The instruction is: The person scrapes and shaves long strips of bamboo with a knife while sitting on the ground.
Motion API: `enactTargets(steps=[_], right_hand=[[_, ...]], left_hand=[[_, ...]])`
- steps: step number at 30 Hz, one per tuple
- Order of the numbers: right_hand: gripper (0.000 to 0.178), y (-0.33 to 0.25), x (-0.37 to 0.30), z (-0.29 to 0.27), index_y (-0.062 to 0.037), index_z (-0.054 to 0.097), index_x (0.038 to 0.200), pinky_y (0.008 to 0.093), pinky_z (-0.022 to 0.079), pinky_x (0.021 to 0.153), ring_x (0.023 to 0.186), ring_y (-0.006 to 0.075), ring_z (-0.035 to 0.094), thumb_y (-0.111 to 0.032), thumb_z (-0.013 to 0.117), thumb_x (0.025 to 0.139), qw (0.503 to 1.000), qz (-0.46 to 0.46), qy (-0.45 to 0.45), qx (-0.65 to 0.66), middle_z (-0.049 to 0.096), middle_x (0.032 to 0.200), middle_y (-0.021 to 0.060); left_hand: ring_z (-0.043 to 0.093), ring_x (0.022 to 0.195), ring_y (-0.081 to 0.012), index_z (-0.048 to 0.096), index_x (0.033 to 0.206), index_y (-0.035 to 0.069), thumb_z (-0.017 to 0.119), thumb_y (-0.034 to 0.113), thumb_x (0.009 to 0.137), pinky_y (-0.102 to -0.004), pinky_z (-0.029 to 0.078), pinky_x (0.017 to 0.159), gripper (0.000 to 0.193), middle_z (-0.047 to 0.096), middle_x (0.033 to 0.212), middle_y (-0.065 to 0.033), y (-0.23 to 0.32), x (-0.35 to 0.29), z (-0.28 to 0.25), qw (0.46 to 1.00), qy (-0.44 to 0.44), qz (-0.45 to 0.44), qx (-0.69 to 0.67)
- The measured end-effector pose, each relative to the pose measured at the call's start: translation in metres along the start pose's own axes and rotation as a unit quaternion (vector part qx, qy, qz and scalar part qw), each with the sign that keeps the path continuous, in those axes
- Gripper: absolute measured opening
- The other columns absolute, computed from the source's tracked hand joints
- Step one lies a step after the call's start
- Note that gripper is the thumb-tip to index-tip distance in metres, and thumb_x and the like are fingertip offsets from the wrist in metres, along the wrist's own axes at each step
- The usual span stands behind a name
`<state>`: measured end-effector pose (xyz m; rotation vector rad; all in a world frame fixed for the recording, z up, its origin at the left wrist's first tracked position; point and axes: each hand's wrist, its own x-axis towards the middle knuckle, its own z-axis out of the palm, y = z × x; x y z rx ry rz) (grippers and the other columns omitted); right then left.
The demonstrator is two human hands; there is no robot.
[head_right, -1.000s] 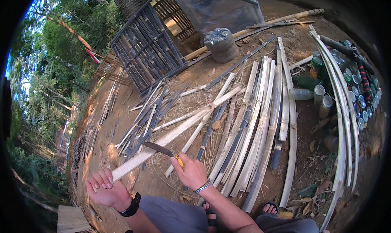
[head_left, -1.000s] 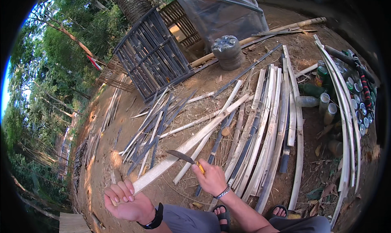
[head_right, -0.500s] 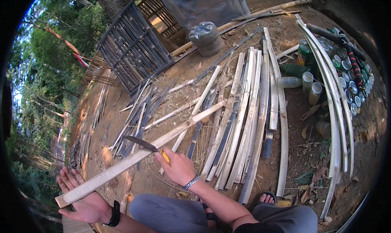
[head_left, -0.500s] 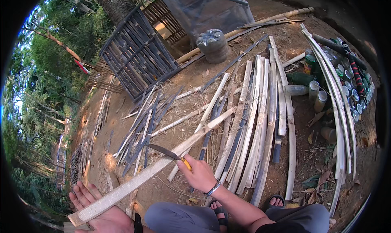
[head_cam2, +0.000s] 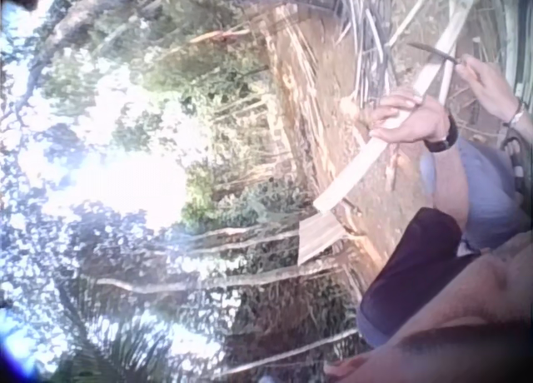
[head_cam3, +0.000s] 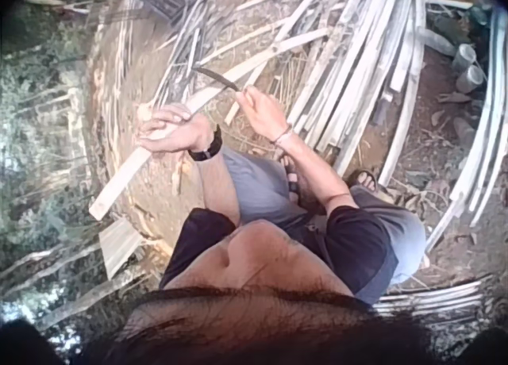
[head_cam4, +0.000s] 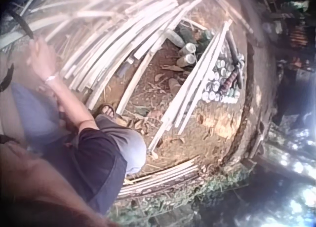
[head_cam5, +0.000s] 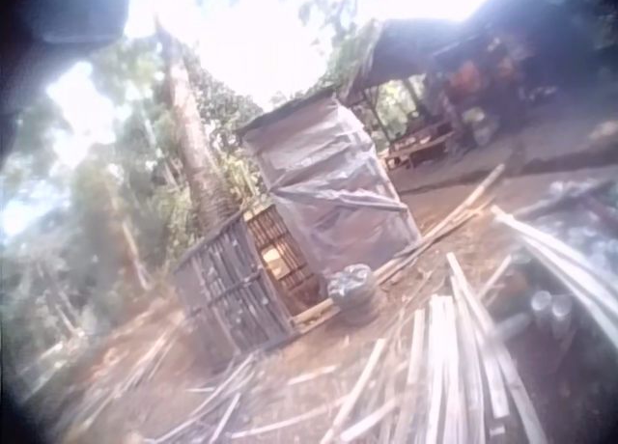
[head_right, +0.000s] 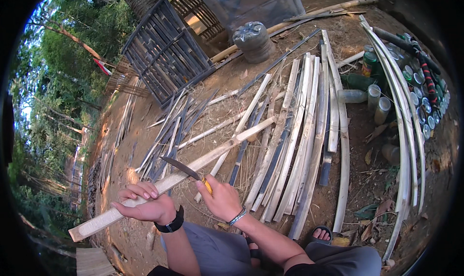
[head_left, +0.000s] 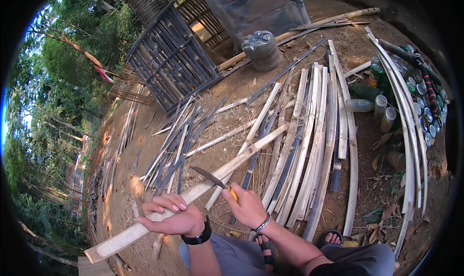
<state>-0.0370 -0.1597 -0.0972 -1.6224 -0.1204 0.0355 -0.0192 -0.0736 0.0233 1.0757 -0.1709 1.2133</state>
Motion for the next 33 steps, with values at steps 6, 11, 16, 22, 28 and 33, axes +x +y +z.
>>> enactTargets(steps=[6, 11, 16, 22, 28, 33], right_hand=[[0.038, -0.027, -0.026, 0.000, 0.0004, 0.051, 0.083, 0.0505, 0.045, 0.053, 0.055, 0.0449, 0.057, -0.035, 0.049, 0.096, 0.994, -0.056, -0.093, -0.013, 0.053, 0.053, 0.0233], [0.045, 0.017, 0.000, 0.011, 0.0038, 0.053, 0.087, 0.0524, 0.050, 0.056, 0.057, 0.0432, 0.062, -0.038, 0.042, 0.099, 0.993, -0.001, -0.043, -0.110, 0.057, 0.055, 0.0247], [0.046, 0.031, 0.004, 0.010, 0.0029, 0.051, 0.091, 0.0531, 0.049, 0.054, 0.059, 0.0436, 0.062, -0.040, 0.039, 0.100, 0.990, 0.030, -0.043, -0.132, 0.058, 0.058, 0.0249], [0.047, 0.070, 0.027, 0.007, 0.0027, 0.052, 0.090, 0.0550, 0.049, 0.058, 0.061, 0.0455, 0.062, -0.041, 0.039, 0.099, 0.989, 0.090, 0.020, -0.115, 0.059, 0.059, 0.0258], [0.049, 0.051, 0.013, 0.015, 0.0017, 0.054, 0.093, 0.0539, 0.049, 0.058, 0.061, 0.0462, 0.061, -0.044, 0.039, 0.099, 0.991, 0.075, -0.071, -0.088, 0.059, 0.059, 0.0266], [0.053, 0.092, 0.046, -0.007, 0.0012, 0.056, 0.087, 0.0523, 0.050, 0.058, 0.061, 0.0446, 0.062, -0.047, 0.036, 0.099, 0.985, 0.125, 0.049, -0.113, 0.059, 0.058, 0.0253]], left_hand=[[0.027, 0.032, -0.0079, 0.041, 0.061, 0.015, 0.040, 0.046, 0.100, -0.0201, 0.021, 0.030, 0.050, 0.032, 0.045, 0.0022, 0.055, 0.024, -0.002, 0.998, 0.039, -0.020, 0.043], [0.029, 0.030, -0.0090, 0.042, 0.063, 0.016, 0.038, 0.049, 0.099, -0.0200, 0.024, 0.029, 0.050, 0.033, 0.045, 0.0015, 0.029, 0.040, -0.025, 0.996, 0.054, -0.040, 0.062], [0.027, 0.032, -0.0106, 0.037, 0.065, 0.014, 0.031, 0.060, 0.095, -0.0221, 0.021, 0.031, 0.055, 0.032, 0.045, -0.0004, 0.022, 0.044, -0.030, 0.993, 0.077, -0.029, 0.084], [0.030, 0.034, -0.0127, 0.037, 0.069, 0.012, 0.024, 0.069, 0.091, -0.0232, 0.026, 0.033, 0.063, 0.033, 0.046, -0.0027, 0.014, 0.046, -0.036, 0.991, 0.057, -0.030, 0.118], [0.032, 0.035, -0.0127, 0.035, 0.067, 0.012, 0.025, 0.072, 0.090, -0.0231, 0.028, 0.034, 0.065, 0.034, 0.046, -0.0028, 0.008, 0.047, -0.038, 0.988, 0.080, -0.032, 0.130], [0.029, 0.035, -0.0129, 0.034, 0.067, 0.013, 0.025, 0.071, 0.090, -0.0239, 0.028, 0.035, 0.064, 0.032, 0.046, -0.0025, 0.005, 0.048, -0.040, 0.987, 0.082, -0.055, 0.129]])
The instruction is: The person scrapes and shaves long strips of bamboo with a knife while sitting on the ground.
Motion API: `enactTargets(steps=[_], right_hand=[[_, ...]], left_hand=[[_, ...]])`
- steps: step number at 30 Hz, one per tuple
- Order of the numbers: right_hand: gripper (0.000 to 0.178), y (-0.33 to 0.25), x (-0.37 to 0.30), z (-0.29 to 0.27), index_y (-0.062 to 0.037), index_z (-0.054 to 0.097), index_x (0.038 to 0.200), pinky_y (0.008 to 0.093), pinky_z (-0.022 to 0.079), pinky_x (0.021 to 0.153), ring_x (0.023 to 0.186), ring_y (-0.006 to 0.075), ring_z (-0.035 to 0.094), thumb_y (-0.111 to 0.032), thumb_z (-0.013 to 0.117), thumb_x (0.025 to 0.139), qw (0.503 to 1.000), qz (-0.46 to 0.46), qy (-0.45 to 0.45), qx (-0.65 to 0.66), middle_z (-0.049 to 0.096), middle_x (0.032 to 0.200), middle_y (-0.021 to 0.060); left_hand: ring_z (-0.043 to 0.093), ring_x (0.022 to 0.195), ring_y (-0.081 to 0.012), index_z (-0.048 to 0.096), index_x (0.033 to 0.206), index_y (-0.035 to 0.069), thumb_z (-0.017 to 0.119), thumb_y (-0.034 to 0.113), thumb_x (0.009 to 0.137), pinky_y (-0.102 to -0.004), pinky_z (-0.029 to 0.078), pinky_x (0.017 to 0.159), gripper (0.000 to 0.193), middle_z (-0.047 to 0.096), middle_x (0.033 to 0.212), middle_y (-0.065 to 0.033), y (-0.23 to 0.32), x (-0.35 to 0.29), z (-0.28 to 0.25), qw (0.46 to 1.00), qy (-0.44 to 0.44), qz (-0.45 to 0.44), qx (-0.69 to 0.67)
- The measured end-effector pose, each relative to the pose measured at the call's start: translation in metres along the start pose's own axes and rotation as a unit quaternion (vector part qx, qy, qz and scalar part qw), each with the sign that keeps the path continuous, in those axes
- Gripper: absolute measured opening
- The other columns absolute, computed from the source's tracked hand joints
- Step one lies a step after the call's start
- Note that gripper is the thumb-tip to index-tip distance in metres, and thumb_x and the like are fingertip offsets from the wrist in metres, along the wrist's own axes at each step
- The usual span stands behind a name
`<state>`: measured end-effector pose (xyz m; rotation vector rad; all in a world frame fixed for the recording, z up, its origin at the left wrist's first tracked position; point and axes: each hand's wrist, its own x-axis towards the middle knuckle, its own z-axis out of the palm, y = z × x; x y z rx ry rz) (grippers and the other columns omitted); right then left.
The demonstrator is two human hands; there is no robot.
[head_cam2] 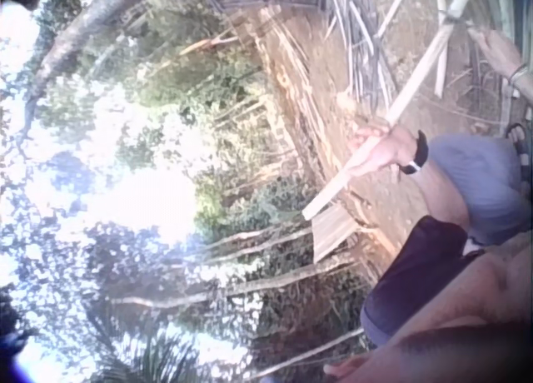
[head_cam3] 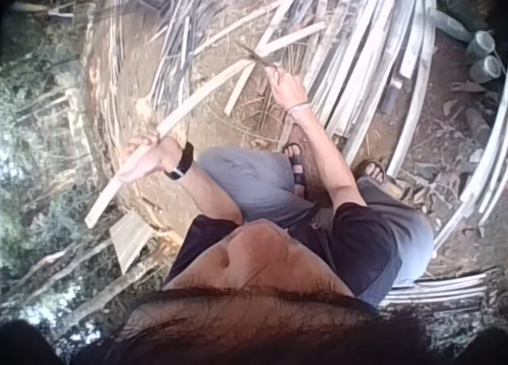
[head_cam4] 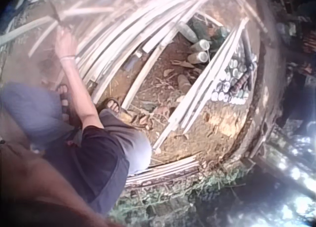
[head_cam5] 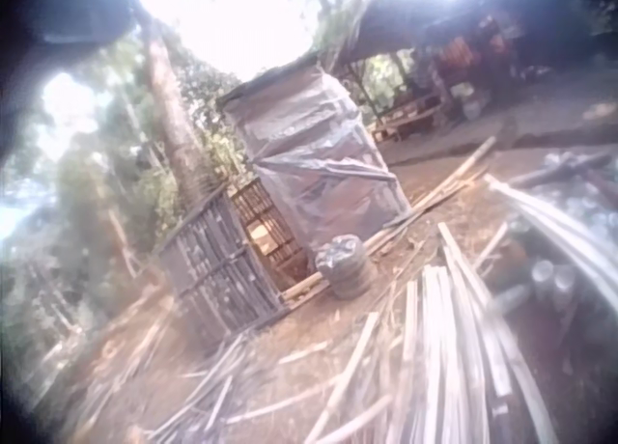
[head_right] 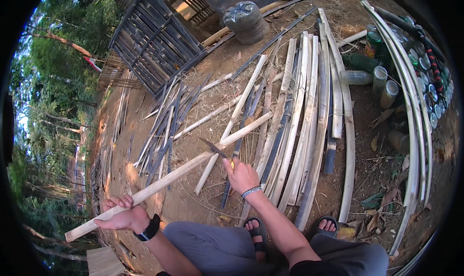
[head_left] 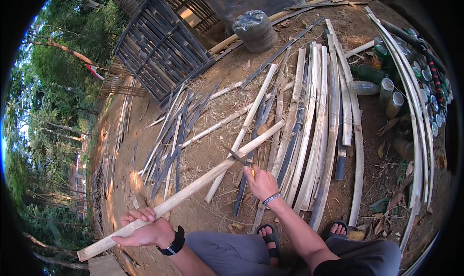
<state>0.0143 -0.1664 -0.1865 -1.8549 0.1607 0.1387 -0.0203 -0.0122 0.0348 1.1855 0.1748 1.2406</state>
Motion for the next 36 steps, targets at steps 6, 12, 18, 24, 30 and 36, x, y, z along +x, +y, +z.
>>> enactTargets(steps=[6, 12, 18, 24, 30, 36], right_hand=[[0.054, -0.017, -0.024, 0.017, -0.0011, 0.058, 0.089, 0.0522, 0.049, 0.056, 0.058, 0.0432, 0.062, -0.050, 0.036, 0.098, 0.997, -0.034, -0.062, -0.013, 0.059, 0.057, 0.0223], [0.057, 0.035, 0.015, 0.010, -0.0020, 0.059, 0.088, 0.0522, 0.050, 0.059, 0.063, 0.0427, 0.063, -0.053, 0.036, 0.097, 0.998, 0.033, 0.033, -0.036, 0.059, 0.059, 0.0252], [0.058, -0.007, -0.018, 0.009, -0.0019, 0.059, 0.084, 0.0518, 0.050, 0.060, 0.059, 0.0405, 0.062, -0.054, 0.036, 0.097, 0.998, -0.008, -0.057, -0.015, 0.057, 0.055, 0.0207], [0.056, -0.008, -0.019, -0.007, 0.0021, 0.055, 0.089, 0.0501, 0.049, 0.055, 0.055, 0.0401, 0.061, -0.049, 0.036, 0.099, 0.997, 0.012, -0.075, -0.003, 0.056, 0.053, 0.0206], [0.050, -0.033, -0.040, 0.003, -0.0013, 0.053, 0.088, 0.0528, 0.047, 0.054, 0.059, 0.0441, 0.061, -0.048, 0.039, 0.099, 0.988, -0.124, -0.091, -0.022, 0.058, 0.057, 0.0225], [0.046, -0.059, -0.067, 0.028, -0.0024, 0.052, 0.081, 0.0521, 0.047, 0.055, 0.057, 0.0437, 0.060, -0.044, 0.043, 0.098, 0.992, -0.097, -0.057, 0.054, 0.056, 0.056, 0.0224]], left_hand=[[0.029, 0.035, -0.0127, 0.034, 0.066, 0.013, 0.026, 0.071, 0.090, -0.0246, 0.028, 0.035, 0.063, 0.032, 0.046, -0.0024, 0.002, 0.000, 0.000, 1.000, 0.022, 0.003, 0.002], [0.031, 0.035, -0.0130, 0.037, 0.068, 0.013, 0.027, 0.070, 0.090, -0.0240, 0.028, 0.034, 0.063, 0.034, 0.046, -0.0033, -0.001, -0.002, -0.007, 0.999, -0.033, -0.005, -0.020], [0.030, 0.032, -0.0120, 0.036, 0.069, 0.012, 0.024, 0.071, 0.091, -0.0216, 0.026, 0.033, 0.064, 0.034, 0.045, -0.0031, 0.003, -0.003, -0.008, 0.996, -0.073, 0.018, -0.038], [0.034, 0.036, -0.0123, 0.036, 0.073, 0.011, 0.025, 0.071, 0.091, -0.0236, 0.028, 0.037, 0.063, 0.035, 0.048, -0.0023, 0.008, -0.001, -0.022, 0.962, -0.258, 0.052, -0.073], [0.031, 0.033, -0.0115, 0.036, 0.071, 0.012, 0.021, 0.073, 0.091, -0.0237, 0.028, 0.035, 0.066, 0.035, 0.046, -0.0018, 0.002, -0.007, -0.012, 0.962, -0.239, 0.047, -0.123], [0.032, 0.034, -0.0115, 0.036, 0.069, 0.012, 0.021, 0.072, 0.091, -0.0237, 0.028, 0.036, 0.065, 0.034, 0.045, -0.0012, 0.003, -0.005, -0.014, 0.977, -0.183, 0.039, -0.100]])
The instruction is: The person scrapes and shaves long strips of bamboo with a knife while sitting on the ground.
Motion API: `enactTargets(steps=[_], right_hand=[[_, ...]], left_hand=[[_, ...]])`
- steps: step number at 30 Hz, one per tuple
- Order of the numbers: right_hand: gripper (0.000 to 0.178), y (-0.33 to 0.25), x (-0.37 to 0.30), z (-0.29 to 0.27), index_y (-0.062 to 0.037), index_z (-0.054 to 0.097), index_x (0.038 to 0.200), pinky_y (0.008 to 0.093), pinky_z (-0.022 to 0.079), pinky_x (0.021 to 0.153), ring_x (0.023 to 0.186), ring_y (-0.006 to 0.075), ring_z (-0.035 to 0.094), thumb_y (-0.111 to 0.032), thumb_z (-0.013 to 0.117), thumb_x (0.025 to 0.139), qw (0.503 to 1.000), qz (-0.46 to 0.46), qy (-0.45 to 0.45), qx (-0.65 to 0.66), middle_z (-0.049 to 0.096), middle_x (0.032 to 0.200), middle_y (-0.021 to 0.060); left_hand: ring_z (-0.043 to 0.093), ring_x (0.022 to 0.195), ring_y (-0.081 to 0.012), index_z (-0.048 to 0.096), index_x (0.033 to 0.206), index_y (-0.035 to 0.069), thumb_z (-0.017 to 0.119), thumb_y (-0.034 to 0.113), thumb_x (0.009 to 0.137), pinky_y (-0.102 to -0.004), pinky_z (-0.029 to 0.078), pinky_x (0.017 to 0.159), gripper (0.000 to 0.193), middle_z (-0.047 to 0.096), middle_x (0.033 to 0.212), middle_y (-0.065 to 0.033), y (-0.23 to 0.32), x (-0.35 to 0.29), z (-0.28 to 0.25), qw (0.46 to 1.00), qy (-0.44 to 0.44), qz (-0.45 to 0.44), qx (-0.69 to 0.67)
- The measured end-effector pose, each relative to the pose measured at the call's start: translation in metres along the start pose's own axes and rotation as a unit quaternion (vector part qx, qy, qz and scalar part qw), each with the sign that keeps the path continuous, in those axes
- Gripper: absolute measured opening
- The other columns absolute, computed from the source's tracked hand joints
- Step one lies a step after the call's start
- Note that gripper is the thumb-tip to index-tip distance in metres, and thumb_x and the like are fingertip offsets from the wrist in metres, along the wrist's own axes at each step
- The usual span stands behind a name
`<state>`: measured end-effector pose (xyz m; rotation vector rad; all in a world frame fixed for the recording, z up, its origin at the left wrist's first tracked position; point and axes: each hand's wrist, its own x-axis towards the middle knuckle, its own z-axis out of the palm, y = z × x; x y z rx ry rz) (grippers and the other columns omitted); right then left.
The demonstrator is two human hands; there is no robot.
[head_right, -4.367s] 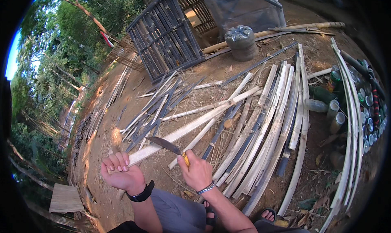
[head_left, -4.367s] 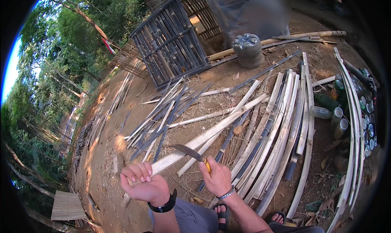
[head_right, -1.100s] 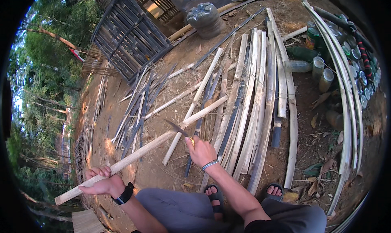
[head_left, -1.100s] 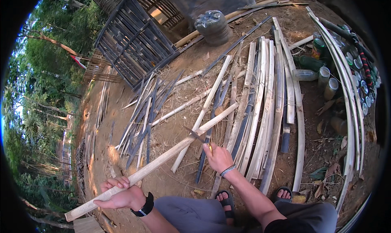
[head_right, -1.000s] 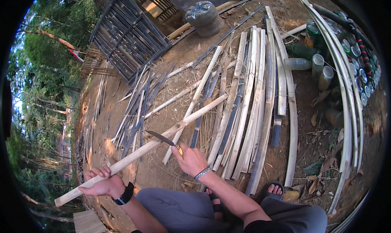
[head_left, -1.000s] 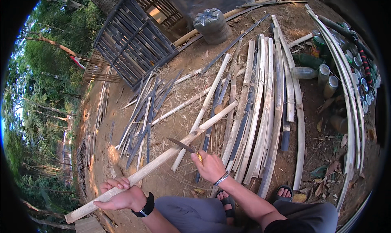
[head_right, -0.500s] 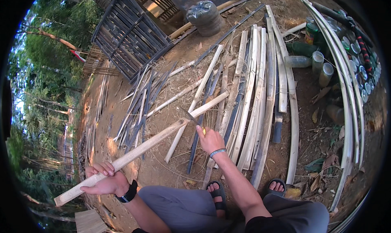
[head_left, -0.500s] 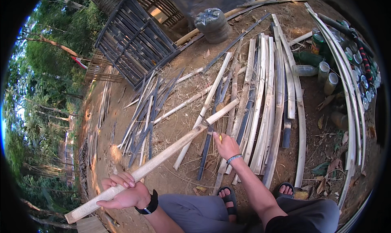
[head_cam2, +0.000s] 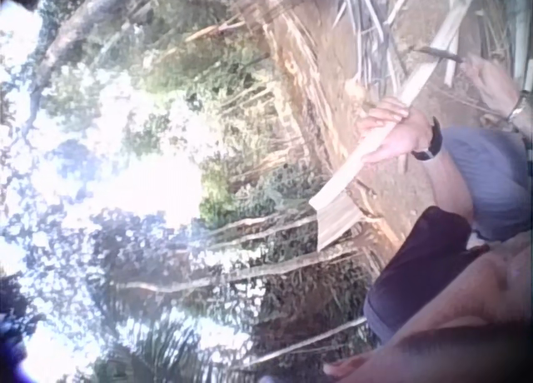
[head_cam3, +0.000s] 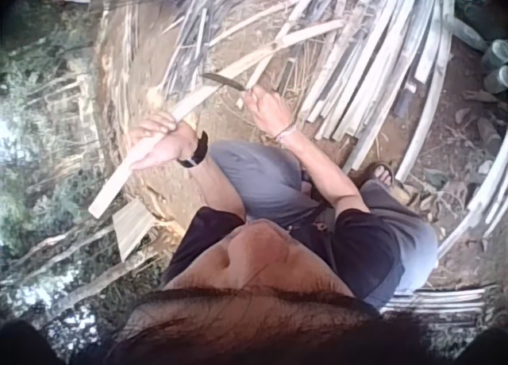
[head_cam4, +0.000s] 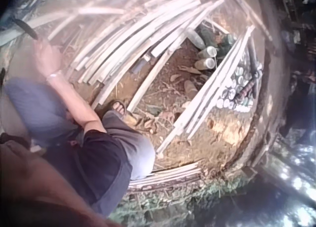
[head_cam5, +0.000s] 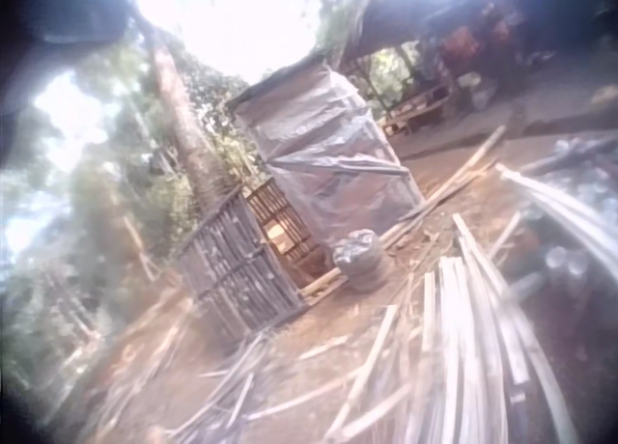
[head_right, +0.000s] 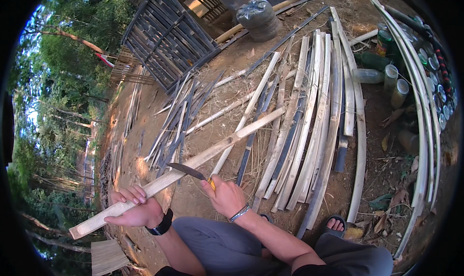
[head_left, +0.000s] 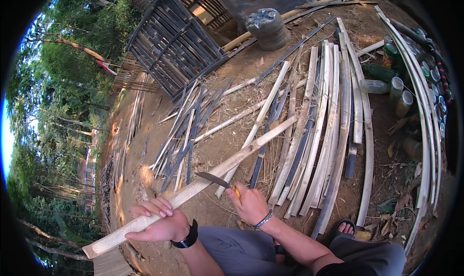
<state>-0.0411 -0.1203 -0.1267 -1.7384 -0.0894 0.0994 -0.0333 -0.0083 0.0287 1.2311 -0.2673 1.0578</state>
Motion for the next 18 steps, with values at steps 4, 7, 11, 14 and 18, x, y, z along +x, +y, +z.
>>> enactTargets(steps=[4, 7, 11, 14, 18], right_hand=[[0.052, 0.028, 0.021, -0.018, -0.0015, 0.055, 0.084, 0.0521, 0.049, 0.054, 0.058, 0.0434, 0.062, -0.050, 0.042, 0.097, 0.999, 0.034, 0.016, -0.001, 0.058, 0.056, 0.0228], [0.052, 0.026, 0.020, -0.022, -0.0012, 0.055, 0.081, 0.0507, 0.049, 0.053, 0.057, 0.0420, 0.062, -0.050, 0.042, 0.097, 0.999, 0.024, 0.028, -0.013, 0.057, 0.055, 0.0230], [0.052, 0.005, -0.001, -0.007, -0.0009, 0.055, 0.080, 0.0505, 0.048, 0.052, 0.056, 0.0406, 0.062, -0.048, 0.042, 0.097, 1.000, -0.022, -0.001, -0.008, 0.057, 0.054, 0.0221], [0.051, 0.031, 0.024, -0.018, -0.0005, 0.056, 0.081, 0.0496, 0.048, 0.051, 0.056, 0.0407, 0.062, -0.047, 0.041, 0.098, 0.999, 0.020, 0.038, -0.007, 0.055, 0.052, 0.0216], [0.052, 0.014, 0.014, -0.018, -0.0003, 0.056, 0.079, 0.0498, 0.047, 0.052, 0.055, 0.0412, 0.061, -0.046, 0.041, 0.099, 1.000, 0.024, -0.006, 0.015, 0.054, 0.052, 0.0223]], left_hand=[[0.032, 0.033, -0.0114, 0.037, 0.069, 0.012, 0.022, 0.071, 0.091, -0.0240, 0.028, 0.035, 0.065, 0.034, 0.045, -0.0014, 0.000, -0.007, 0.002, 1.000, -0.001, 0.009, 0.001], [0.032, 0.033, -0.0122, 0.036, 0.068, 0.012, 0.022, 0.071, 0.092, -0.0239, 0.029, 0.035, 0.065, 0.035, 0.045, -0.0021, 0.005, -0.009, 0.004, 1.000, 0.009, 0.012, 0.015], [0.032, 0.033, -0.0129, 0.037, 0.067, 0.012, 0.021, 0.071, 0.092, -0.0234, 0.029, 0.034, 0.066, 0.035, 0.044, -0.0028, 0.002, -0.012, 0.005, 1.000, -0.003, 0.006, -0.016], [0.032, 0.032, -0.0130, 0.038, 0.067, 0.011, 0.020, 0.071, 0.091, -0.0233, 0.029, 0.033, 0.067, 0.035, 0.044, -0.0026, 0.000, -0.007, 0.008, 1.000, 0.009, 0.003, -0.006], [0.032, 0.032, -0.0125, 0.038, 0.067, 0.011, 0.019, 0.072, 0.091, -0.0232, 0.029, 0.032, 0.068, 0.034, 0.043, -0.0021, 0.005, -0.005, 0.005, 1.000, 0.018, 0.014, -0.002]])
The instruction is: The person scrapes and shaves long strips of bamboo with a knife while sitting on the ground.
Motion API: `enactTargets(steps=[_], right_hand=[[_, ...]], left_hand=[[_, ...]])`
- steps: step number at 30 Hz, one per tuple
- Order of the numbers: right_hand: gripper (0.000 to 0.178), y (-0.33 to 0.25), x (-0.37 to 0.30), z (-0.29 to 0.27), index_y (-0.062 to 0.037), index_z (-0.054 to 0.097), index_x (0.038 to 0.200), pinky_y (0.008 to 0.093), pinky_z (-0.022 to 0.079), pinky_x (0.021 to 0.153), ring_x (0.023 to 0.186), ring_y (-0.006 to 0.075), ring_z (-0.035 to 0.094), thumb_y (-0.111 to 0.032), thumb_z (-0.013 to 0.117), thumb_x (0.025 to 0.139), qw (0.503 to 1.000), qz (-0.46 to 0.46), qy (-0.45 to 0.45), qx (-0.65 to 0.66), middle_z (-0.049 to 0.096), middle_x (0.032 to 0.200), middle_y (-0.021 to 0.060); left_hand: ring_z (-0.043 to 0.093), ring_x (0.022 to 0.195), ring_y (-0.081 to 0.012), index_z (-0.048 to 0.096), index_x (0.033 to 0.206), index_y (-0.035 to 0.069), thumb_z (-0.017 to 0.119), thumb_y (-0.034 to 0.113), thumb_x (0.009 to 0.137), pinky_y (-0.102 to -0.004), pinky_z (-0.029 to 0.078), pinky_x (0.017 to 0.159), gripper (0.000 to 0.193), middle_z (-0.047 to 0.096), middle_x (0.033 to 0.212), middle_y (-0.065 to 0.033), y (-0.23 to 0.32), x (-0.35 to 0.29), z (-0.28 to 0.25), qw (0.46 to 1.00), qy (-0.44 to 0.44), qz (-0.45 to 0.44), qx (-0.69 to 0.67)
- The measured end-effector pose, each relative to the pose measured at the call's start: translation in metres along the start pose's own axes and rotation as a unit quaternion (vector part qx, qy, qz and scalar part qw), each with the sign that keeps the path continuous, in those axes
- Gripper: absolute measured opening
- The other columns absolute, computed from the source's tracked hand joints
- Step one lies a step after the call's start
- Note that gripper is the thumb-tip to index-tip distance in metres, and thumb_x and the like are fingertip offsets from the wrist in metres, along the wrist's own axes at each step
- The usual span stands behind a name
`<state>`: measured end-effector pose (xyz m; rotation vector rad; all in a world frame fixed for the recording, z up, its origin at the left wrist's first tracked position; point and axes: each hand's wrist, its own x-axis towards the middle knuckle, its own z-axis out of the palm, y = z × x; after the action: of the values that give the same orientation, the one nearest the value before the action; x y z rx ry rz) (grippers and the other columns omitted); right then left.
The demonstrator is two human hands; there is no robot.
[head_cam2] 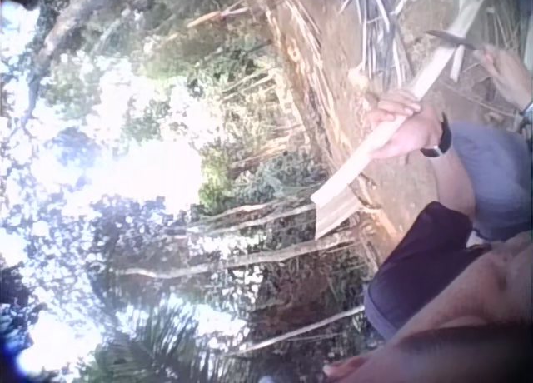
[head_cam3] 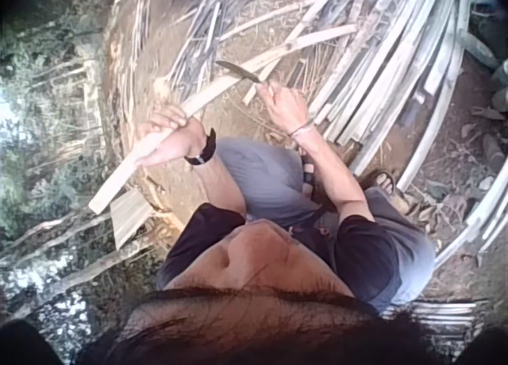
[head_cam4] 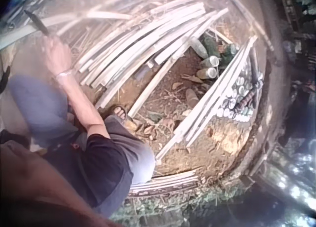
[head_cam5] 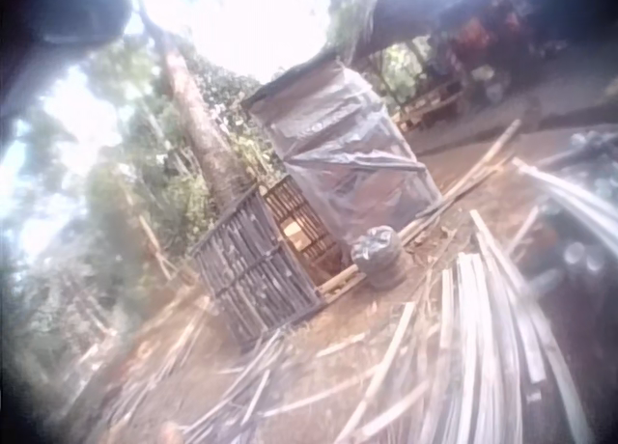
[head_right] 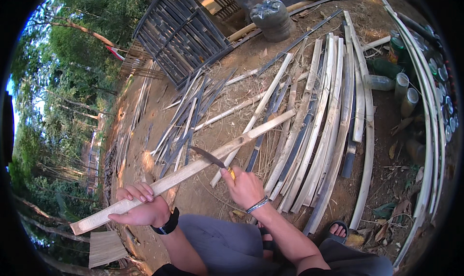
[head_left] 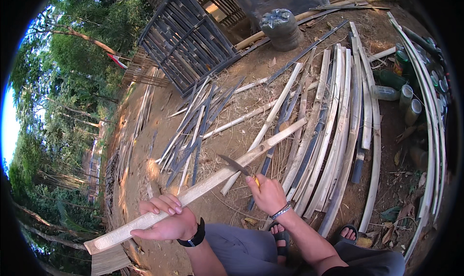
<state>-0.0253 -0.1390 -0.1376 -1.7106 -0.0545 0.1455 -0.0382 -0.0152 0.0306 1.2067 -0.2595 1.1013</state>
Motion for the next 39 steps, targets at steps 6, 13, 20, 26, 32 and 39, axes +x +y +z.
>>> enactTargets(steps=[6, 13, 20, 26, 32, 39], right_hand=[[0.055, 0.019, 0.012, -0.007, -0.0002, 0.055, 0.075, 0.0499, 0.047, 0.053, 0.056, 0.0425, 0.060, -0.048, 0.041, 0.098, 0.998, -0.003, 0.054, -0.021, 0.055, 0.054, 0.0234], [0.056, -0.008, -0.015, 0.003, 0.0008, 0.056, 0.074, 0.0495, 0.047, 0.052, 0.053, 0.0414, 0.060, -0.048, 0.041, 0.098, 0.999, -0.033, 0.001, -0.031, 0.054, 0.051, 0.0216], [0.054, -0.001, -0.005, -0.005, -0.0006, 0.056, 0.074, 0.0499, 0.047, 0.053, 0.053, 0.0415, 0.059, -0.048, 0.044, 0.097, 1.000, -0.009, 0.002, -0.022, 0.054, 0.052, 0.0219], [0.054, 0.031, 0.017, -0.009, -0.0011, 0.056, 0.077, 0.0504, 0.048, 0.053, 0.056, 0.0411, 0.061, -0.049, 0.043, 0.097, 0.998, 0.035, 0.050, -0.004, 0.055, 0.053, 0.0211], [0.054, 0.011, -0.004, 0.002, -0.0008, 0.058, 0.077, 0.0491, 0.048, 0.054, 0.055, 0.0390, 0.061, -0.049, 0.042, 0.097, 0.998, -0.044, 0.029, -0.046, 0.056, 0.053, 0.0203], [0.057, 0.033, 0.014, -0.006, 0.0009, 0.058, 0.075, 0.0499, 0.048, 0.057, 0.056, 0.0425, 0.060, -0.049, 0.041, 0.097, 0.998, 0.014, 0.054, -0.003, 0.055, 0.052, 0.0219]], left_hand=[[0.032, 0.031, -0.0116, 0.037, 0.067, 0.012, 0.020, 0.074, 0.090, -0.0224, 0.028, 0.032, 0.068, 0.032, 0.042, -0.0015, -0.004, -0.005, 0.002, 1.000, -0.012, -0.009, -0.004], [0.031, 0.031, -0.0114, 0.036, 0.067, 0.012, 0.020, 0.073, 0.090, -0.0222, 0.026, 0.032, 0.067, 0.032, 0.042, -0.0013, 0.002, -0.007, 0.000, 1.000, -0.021, -0.005, -0.011], [0.031, 0.031, -0.0117, 0.037, 0.068, 0.011, 0.021, 0.073, 0.090, -0.0230, 0.027, 0.033, 0.068, 0.032, 0.042, -0.0016, 0.004, -0.005, -0.001, 0.999, -0.033, -0.008, -0.008], [0.031, 0.032, -0.0114, 0.038, 0.068, 0.012, 0.022, 0.073, 0.090, -0.0228, 0.027, 0.033, 0.067, 0.032, 0.043, -0.0012, 0.001, -0.007, 0.000, 0.999, -0.043, -0.015, -0.016], [0.030, 0.032, -0.0110, 0.037, 0.067, 0.012, 0.022, 0.072, 0.091, -0.0225, 0.026, 0.033, 0.066, 0.032, 0.043, -0.0007, 0.006, -0.008, 0.003, 0.999, -0.034, -0.013, -0.016], [0.030, 0.032, -0.0109, 0.036, 0.067, 0.012, 0.022, 0.072, 0.091, -0.0225, 0.025, 0.033, 0.066, 0.032, 0.043, -0.0008, 0.011, -0.008, -0.002, 0.998, -0.061, -0.005, -0.023]])
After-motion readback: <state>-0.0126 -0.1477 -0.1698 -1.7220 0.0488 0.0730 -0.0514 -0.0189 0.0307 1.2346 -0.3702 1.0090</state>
